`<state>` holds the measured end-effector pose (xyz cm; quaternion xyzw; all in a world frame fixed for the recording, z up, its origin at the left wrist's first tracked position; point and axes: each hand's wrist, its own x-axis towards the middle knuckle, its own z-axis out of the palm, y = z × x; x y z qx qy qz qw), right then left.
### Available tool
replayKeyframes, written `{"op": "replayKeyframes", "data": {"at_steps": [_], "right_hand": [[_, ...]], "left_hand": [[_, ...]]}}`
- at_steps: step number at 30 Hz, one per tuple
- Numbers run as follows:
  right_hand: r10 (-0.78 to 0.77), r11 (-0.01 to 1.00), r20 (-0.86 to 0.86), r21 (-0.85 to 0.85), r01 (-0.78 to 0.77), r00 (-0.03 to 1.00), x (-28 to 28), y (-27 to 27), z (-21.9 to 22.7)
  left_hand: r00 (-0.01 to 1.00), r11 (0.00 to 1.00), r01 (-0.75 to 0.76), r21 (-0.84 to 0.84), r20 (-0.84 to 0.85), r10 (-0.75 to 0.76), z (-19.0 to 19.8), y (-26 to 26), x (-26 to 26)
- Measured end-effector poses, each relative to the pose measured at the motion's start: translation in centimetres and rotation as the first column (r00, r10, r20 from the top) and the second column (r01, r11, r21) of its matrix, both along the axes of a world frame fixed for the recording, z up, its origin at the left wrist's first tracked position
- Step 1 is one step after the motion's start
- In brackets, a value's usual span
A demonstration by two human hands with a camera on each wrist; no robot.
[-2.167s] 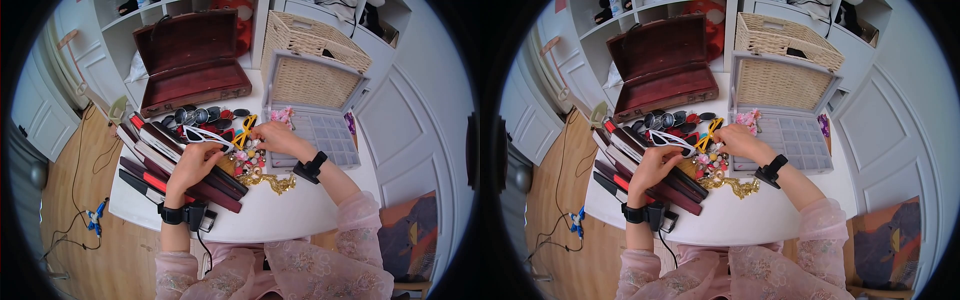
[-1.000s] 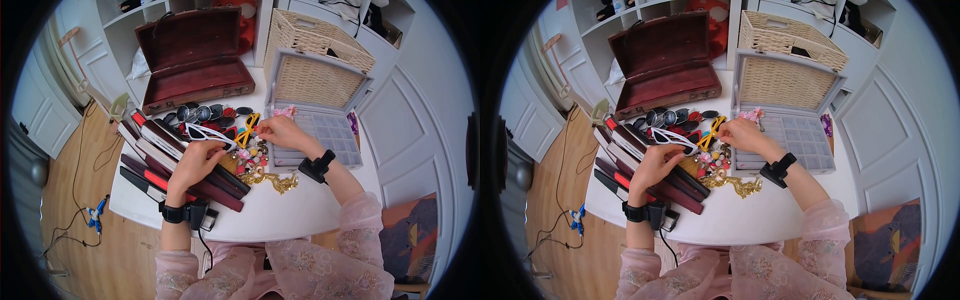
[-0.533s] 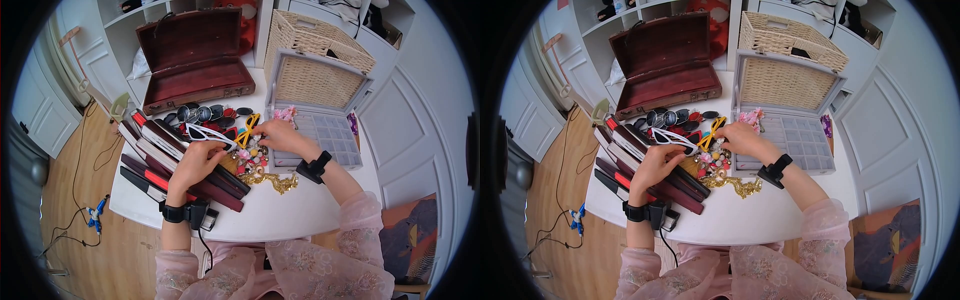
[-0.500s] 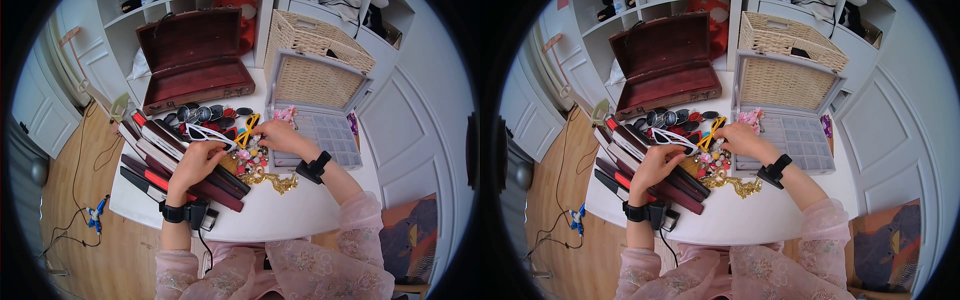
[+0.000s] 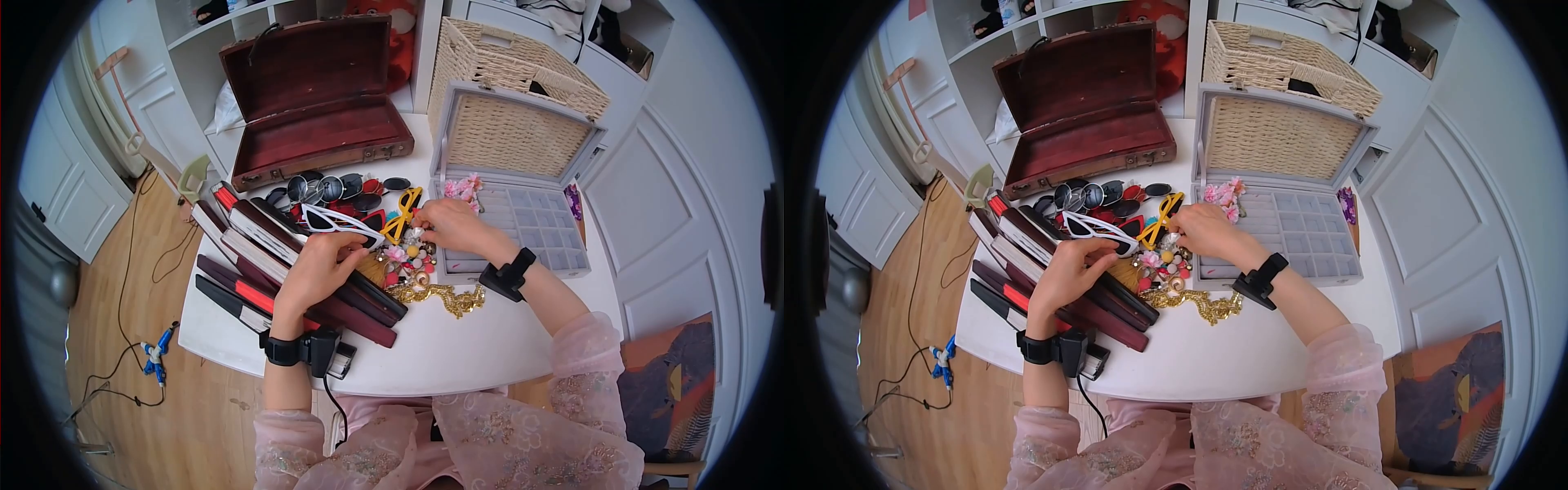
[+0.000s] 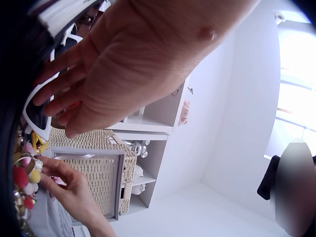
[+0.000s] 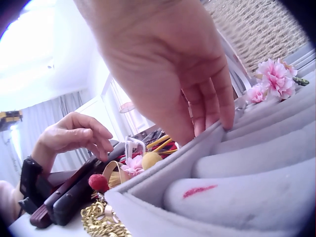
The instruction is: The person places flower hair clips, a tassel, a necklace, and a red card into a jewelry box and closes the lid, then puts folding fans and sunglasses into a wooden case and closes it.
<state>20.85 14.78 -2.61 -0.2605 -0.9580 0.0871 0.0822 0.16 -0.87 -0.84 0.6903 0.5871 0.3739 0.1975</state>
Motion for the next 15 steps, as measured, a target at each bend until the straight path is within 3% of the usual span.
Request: {"op": "replayKeyframes", "data": {"at_steps": [9,13,15], "right_hand": [[-0.025,0.993,-0.022,-0.12,0.022,0.999,0.15,0.27,0.19],[0.016,0.993,-0.094,-0.115,-0.026,0.995,0.23,0.12,-0.15],[0.026,0.998,-0.012,-0.062,-0.027,1.0,0.2,-0.04,0.04]], "left_hand": [[1.0,1.0,-0.005,-0.011,-0.007,0.005,0.24,-0.11,0.1],[1.0,0.999,-0.011,-0.031,-0.021,0.011,0.27,-0.1,0.1],[1.0,1.0,-0.005,-0.016,-0.01,0.005,0.37,-0.13,0.16]]}}
